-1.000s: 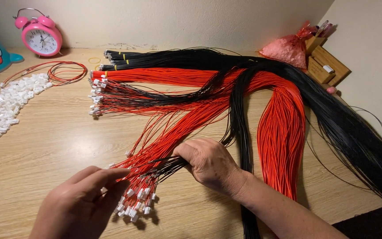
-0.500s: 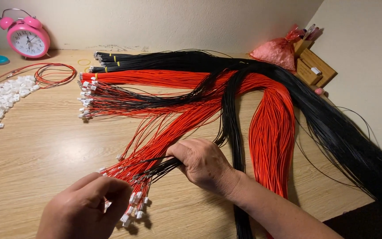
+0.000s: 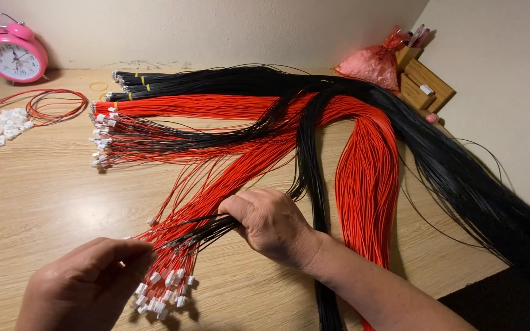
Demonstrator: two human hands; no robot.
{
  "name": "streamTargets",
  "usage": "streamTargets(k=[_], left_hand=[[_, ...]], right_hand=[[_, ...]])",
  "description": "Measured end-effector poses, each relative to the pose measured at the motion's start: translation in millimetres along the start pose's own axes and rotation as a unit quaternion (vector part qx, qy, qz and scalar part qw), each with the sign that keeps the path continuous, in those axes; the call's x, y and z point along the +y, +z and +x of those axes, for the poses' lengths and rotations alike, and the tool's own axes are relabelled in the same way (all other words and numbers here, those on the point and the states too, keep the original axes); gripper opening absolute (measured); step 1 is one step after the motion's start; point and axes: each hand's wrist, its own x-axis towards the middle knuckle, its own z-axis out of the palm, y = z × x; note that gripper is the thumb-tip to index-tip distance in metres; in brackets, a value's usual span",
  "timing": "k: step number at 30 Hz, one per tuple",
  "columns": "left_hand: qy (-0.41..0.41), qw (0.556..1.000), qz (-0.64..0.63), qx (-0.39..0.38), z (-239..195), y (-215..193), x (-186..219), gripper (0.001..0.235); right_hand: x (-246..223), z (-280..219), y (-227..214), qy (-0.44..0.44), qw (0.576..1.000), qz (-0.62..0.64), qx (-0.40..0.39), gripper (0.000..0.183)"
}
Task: The person assembles wire harnesses by inserting the stripped ends of red and black wires into small white connectors. The person repeatedly picks up a wire, aligns it with a connector, and pushes it in until it clicks into place. The completed harnesses are set aside on the table.
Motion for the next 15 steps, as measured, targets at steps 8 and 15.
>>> streamTargets(k=[8, 15], left_hand=[[-0.129, 0.986, 0.042, -0.095, 16, 14, 17, 0.040], [-0.043, 0.994, 0.055, -0.080, 22, 33, 4, 0.046]], right_hand=[[-4, 2, -3, -0.017, 1.000, 0.001, -0.002, 0.006], [-6, 2, -1, -0.011, 1.000, 0.016, -0.019, 0.002]])
